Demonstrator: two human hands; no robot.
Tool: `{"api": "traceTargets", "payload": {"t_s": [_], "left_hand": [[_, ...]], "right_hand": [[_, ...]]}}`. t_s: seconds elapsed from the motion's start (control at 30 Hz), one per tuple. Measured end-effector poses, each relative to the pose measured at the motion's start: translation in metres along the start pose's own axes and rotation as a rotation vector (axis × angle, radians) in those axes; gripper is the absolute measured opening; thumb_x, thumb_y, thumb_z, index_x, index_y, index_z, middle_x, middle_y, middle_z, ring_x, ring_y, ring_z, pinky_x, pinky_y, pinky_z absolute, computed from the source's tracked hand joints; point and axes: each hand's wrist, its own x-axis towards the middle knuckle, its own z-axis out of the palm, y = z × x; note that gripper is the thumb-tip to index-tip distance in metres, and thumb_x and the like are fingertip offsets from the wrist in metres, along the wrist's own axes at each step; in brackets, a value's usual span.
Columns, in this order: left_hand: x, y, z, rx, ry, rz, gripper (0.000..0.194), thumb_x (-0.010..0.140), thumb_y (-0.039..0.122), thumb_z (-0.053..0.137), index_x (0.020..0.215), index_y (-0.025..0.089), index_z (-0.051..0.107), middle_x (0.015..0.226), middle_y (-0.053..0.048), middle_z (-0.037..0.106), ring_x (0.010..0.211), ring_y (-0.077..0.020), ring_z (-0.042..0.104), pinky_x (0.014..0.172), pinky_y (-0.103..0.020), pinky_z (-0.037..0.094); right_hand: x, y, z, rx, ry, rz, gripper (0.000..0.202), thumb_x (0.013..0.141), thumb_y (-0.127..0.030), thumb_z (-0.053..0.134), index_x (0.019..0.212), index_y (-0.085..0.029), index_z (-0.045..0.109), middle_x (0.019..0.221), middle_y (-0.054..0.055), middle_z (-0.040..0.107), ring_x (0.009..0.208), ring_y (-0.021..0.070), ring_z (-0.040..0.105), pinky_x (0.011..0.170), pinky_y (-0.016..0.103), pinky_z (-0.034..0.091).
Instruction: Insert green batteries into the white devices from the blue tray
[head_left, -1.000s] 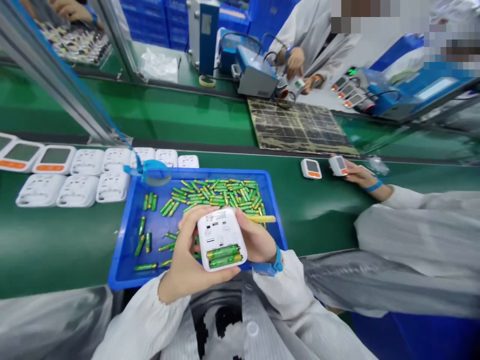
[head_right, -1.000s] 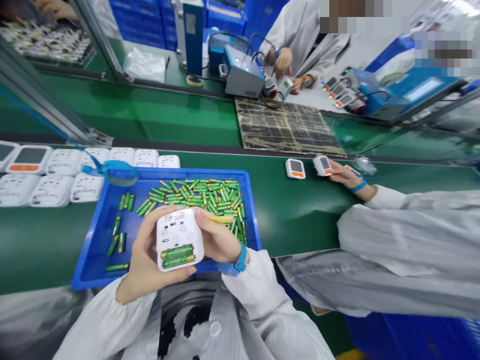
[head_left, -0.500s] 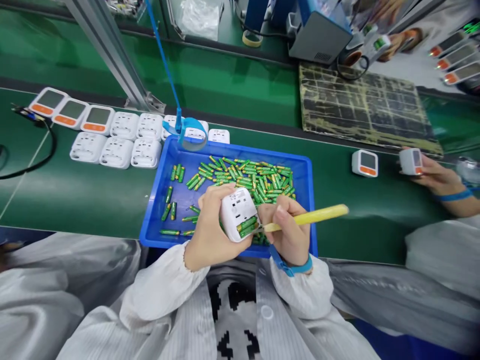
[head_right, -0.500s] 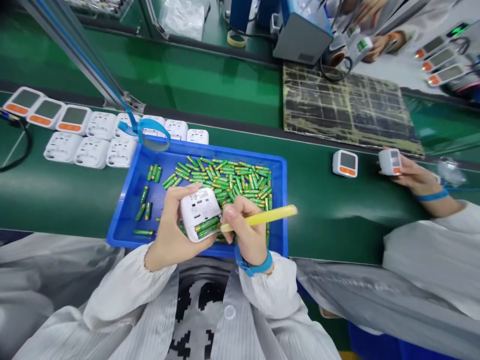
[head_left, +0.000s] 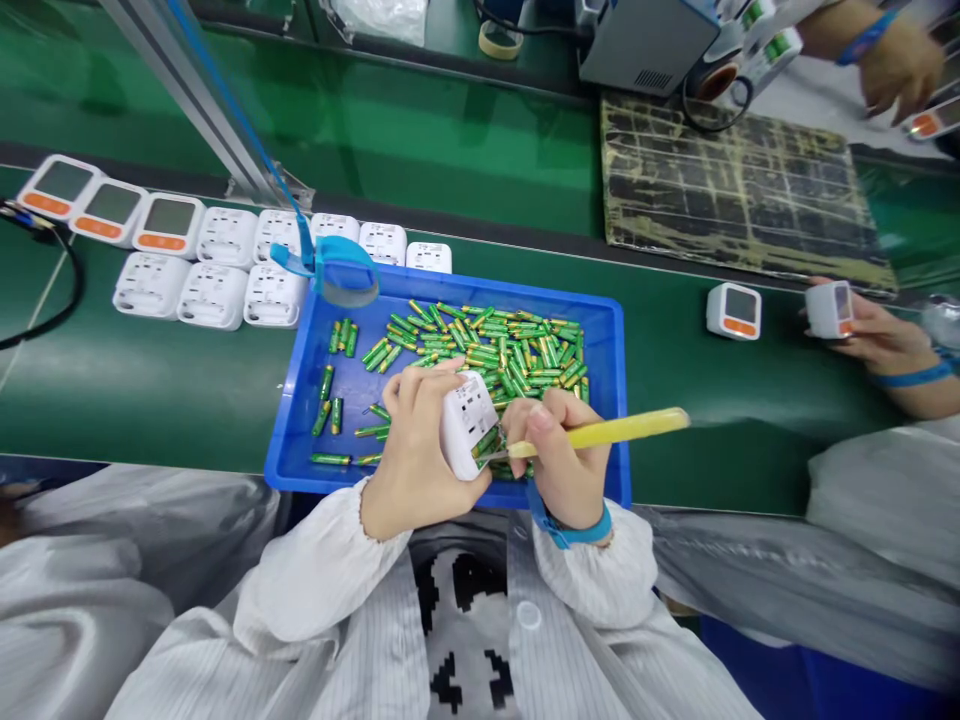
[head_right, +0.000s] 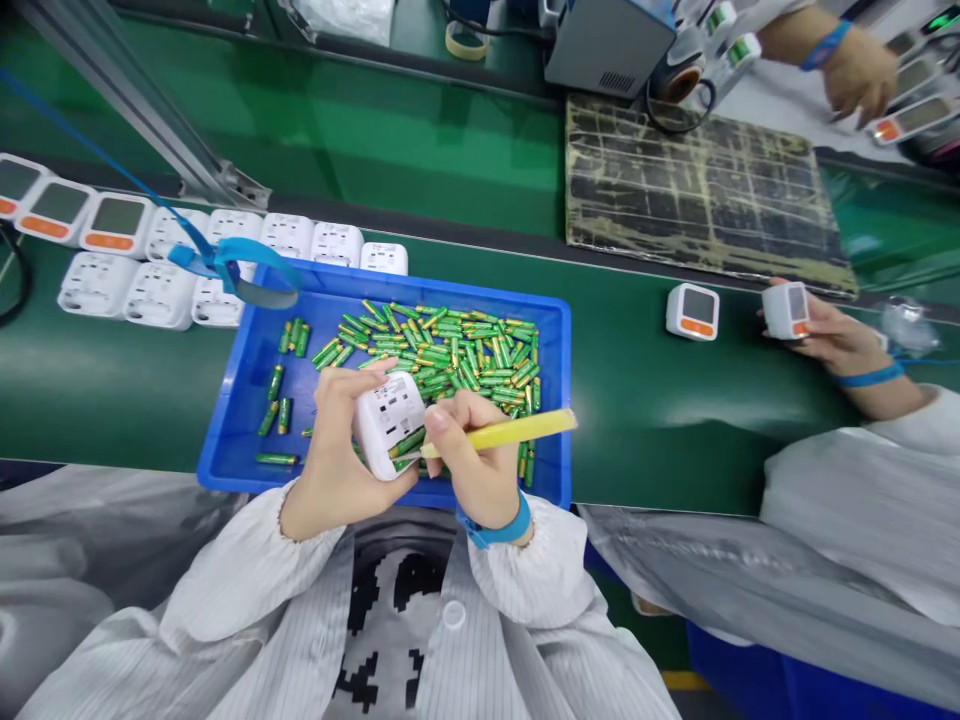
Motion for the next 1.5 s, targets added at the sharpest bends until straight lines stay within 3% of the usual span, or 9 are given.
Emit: {"api": "traceTargets", "payload": {"t_s": [0.33,0.57,0.73,0.9,1.0,1.07,1.13,1.27,1.5], "left_hand": [[0.001,0.002,0.000,0.094,-0.009,-0.009,0.075,0.054,0.015,0.073,0.120,0.024,0.038,0.126,-0.010,0.056,0.111,-0.0294,0.051,0.097,-0.051,0.038],[-0.001,0.001,0.000,0.198,-0.037,0.013,0.069,0.057,0.015,0.070,0.118,0.022,0.037,0.123,-0.012,0.056,0.116,-0.0308,0.052,0.094,-0.049,0.035],[-0.002,0.000,0.004,0.293,-0.039,0.009,0.065,0.059,0.017,0.068,0.116,0.020,0.038,0.120,-0.014,0.055,0.117,-0.0325,0.053,0.091,-0.049,0.033],[-0.003,0.002,0.005,0.261,-0.003,-0.051,0.068,0.054,0.015,0.069,0.115,0.021,0.040,0.113,-0.011,0.052,0.111,-0.0330,0.053,0.088,-0.049,0.035],[-0.004,0.002,0.003,0.045,0.040,-0.174,0.069,0.051,0.016,0.071,0.113,0.022,0.041,0.107,-0.007,0.047,0.101,-0.0279,0.053,0.084,-0.045,0.042],[-0.004,0.001,0.002,-0.071,0.093,-0.233,0.069,0.052,0.016,0.072,0.114,0.023,0.042,0.108,-0.006,0.044,0.099,-0.0255,0.053,0.084,-0.044,0.044],[-0.004,-0.002,0.002,-0.157,0.125,-0.246,0.071,0.052,0.014,0.074,0.116,0.024,0.042,0.110,-0.005,0.043,0.100,-0.0247,0.054,0.087,-0.044,0.046],[-0.005,-0.006,0.003,-0.235,0.101,-0.181,0.074,0.054,0.014,0.075,0.118,0.025,0.042,0.114,-0.006,0.044,0.108,-0.0270,0.054,0.094,-0.047,0.047],[-0.006,0.000,0.002,-0.175,0.051,-0.140,0.074,0.058,0.014,0.073,0.122,0.028,0.038,0.122,-0.008,0.044,0.117,-0.0282,0.054,0.102,-0.051,0.045]], "right_hand": [[0.000,0.002,0.001,0.057,0.060,-0.018,0.041,0.094,-0.030,0.060,0.062,-0.021,0.036,0.044,-0.006,0.049,0.039,0.0079,0.041,0.042,0.022,0.032],[-0.001,0.005,0.003,-0.097,0.052,-0.112,0.042,0.094,-0.023,0.059,0.060,-0.021,0.035,0.047,-0.006,0.046,0.041,0.0076,0.041,0.042,0.022,0.032],[-0.004,0.010,0.003,-0.357,0.030,-0.322,0.038,0.094,-0.016,0.055,0.062,-0.021,0.034,0.051,-0.006,0.045,0.045,0.0091,0.041,0.046,0.025,0.033],[0.003,0.008,-0.006,-0.922,0.078,-0.604,0.039,0.087,-0.010,0.059,0.060,-0.022,0.034,0.051,-0.006,0.038,0.048,0.0105,0.036,0.049,0.030,0.027],[0.008,0.010,-0.012,-0.946,0.313,-0.575,0.039,0.090,-0.015,0.058,0.059,-0.023,0.035,0.051,-0.005,0.038,0.047,0.0114,0.039,0.050,0.030,0.030],[0.008,0.012,-0.014,-0.722,0.551,-0.535,0.038,0.093,-0.021,0.054,0.061,-0.024,0.036,0.051,-0.005,0.042,0.047,0.0121,0.043,0.050,0.030,0.036],[0.007,0.011,-0.013,-0.441,0.656,-0.425,0.038,0.094,-0.025,0.054,0.061,-0.024,0.035,0.047,-0.007,0.041,0.042,0.0114,0.041,0.049,0.029,0.039],[0.005,0.005,-0.011,-0.075,0.432,-0.042,0.041,0.090,-0.030,0.060,0.060,-0.024,0.033,0.039,-0.011,0.035,0.034,0.0080,0.031,0.046,0.025,0.040],[0.001,0.004,-0.012,-0.012,0.342,0.067,0.042,0.089,-0.031,0.063,0.058,-0.023,0.037,0.039,-0.009,0.040,0.035,0.0081,0.037,0.044,0.024,0.038]]}}
